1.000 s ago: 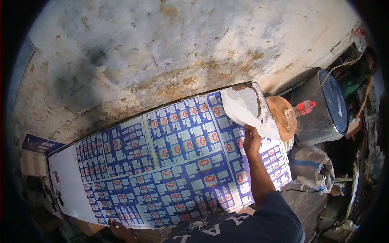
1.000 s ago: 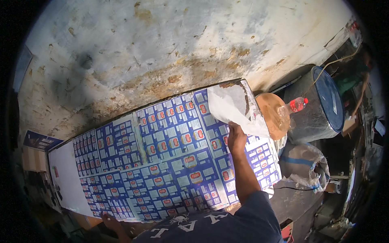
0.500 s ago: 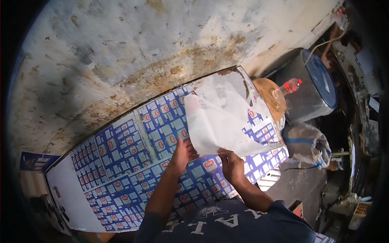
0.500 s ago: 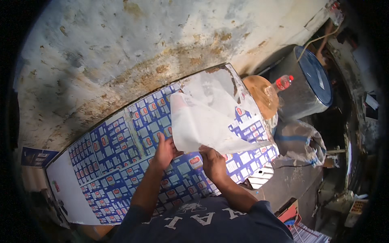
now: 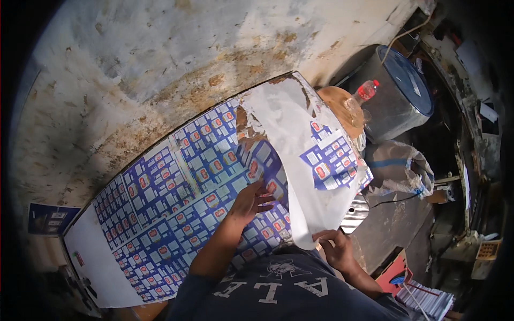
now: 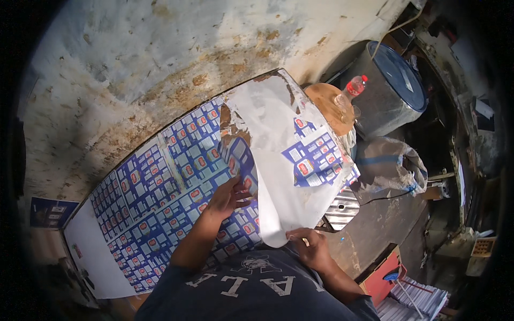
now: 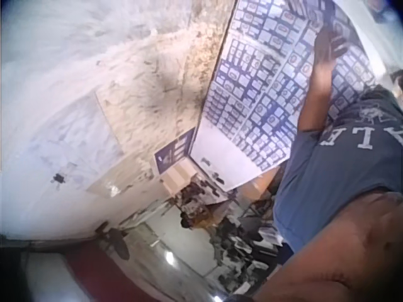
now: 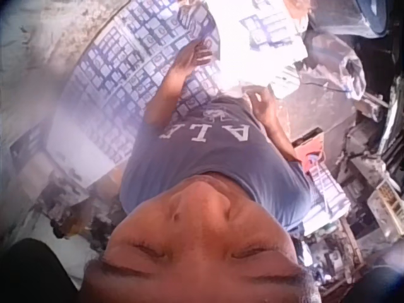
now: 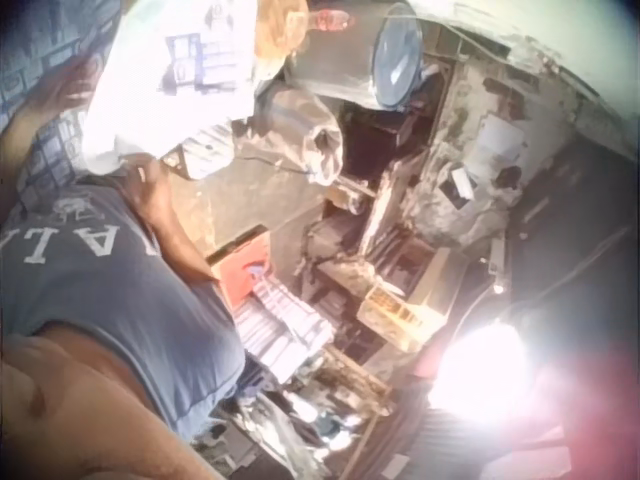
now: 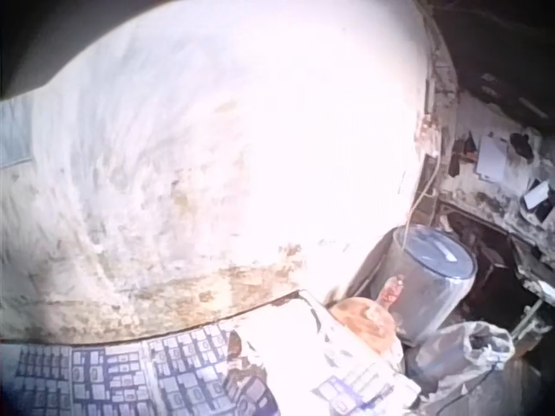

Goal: The person picks up large printed paper sheets from a workbench, turns them over, and sorts them by hand into separate piles and into a large bag.

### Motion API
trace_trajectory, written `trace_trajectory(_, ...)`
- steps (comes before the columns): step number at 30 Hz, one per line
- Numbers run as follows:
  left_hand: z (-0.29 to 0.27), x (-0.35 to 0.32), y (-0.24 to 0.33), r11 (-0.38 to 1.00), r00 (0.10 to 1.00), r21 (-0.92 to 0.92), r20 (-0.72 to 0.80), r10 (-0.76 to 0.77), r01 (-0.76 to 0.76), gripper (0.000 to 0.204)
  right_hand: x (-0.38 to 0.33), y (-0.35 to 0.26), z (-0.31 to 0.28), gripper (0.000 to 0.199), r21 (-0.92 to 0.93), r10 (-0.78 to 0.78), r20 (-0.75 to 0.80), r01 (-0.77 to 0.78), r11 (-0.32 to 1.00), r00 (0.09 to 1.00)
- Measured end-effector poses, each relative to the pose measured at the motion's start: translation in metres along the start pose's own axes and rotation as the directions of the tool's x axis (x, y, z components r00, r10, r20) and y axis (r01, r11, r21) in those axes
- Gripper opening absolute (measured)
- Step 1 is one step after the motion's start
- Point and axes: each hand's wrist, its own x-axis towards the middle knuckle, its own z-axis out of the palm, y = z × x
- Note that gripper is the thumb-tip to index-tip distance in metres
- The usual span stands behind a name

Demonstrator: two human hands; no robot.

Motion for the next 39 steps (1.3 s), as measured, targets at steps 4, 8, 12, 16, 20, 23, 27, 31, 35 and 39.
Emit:
trace_trajectory(4,0.028,-0.026,-0.032,0.998,0.997,-0.002,-0.040,0.067,-0.067,0.044,-0.061,0.018,-0.052,0.018,0.172,0.070,-0.044,-0.062,0.983,0.997)
trace_trajectory(8,0.042,-0.033,-0.089,0.996,0.987,0.036,-0.141,0.083,-0.078,0.036,-0.105,0.025,-0.084,0.015,0.290,0.067,-0.013,-0.060,0.955,0.998)
trace_trajectory(12,0.056,-0.031,-0.127,0.961,0.963,0.055,-0.005,0.271,-0.270,0.043,-0.142,0.039,-0.090,0.013,0.380,0.006,0.052,-0.026,0.925,0.999)
trace_trajectory(16,0.064,-0.019,-0.167,0.964,0.953,-0.020,-0.160,0.259,-0.265,0.032,-0.168,0.061,-0.089,0.015,0.407,-0.049,0.031,0.032,0.913,0.998)
trace_trajectory(20,0.085,-0.046,-0.179,0.910,0.870,0.083,-0.272,0.412,-0.406,0.034,-0.172,0.058,-0.090,0.013,0.355,-0.076,0.101,0.036,0.934,0.992)
trace_trajectory(23,0.093,-0.064,-0.169,0.895,0.860,0.095,-0.251,0.445,-0.436,0.033,-0.168,0.030,-0.095,0.014,0.311,-0.218,0.033,0.197,0.930,0.975)
trace_trajectory(27,0.128,-0.076,-0.150,0.883,0.835,0.149,-0.287,0.470,-0.446,0.030,-0.169,0.013,-0.101,0.016,0.387,-0.068,-0.039,0.078,0.919,0.997)
trace_trajectory(31,0.110,-0.098,-0.154,0.891,0.885,0.034,-0.104,0.454,-0.453,0.031,-0.161,-0.030,-0.111,0.015,0.309,-0.366,0.107,0.319,0.896,0.924)
trace_trajectory(35,0.114,-0.171,-0.124,0.902,0.894,0.351,-0.272,0.356,-0.252,0.031,-0.114,-0.085,-0.106,0.018,0.284,-0.635,0.283,0.570,0.771,0.719)
trace_trajectory(39,0.069,-0.184,-0.160,0.917,0.926,0.152,-0.028,0.376,-0.368,0.038,-0.098,-0.137,-0.098,0.019,0.261,-0.801,0.326,0.767,0.586,0.502)
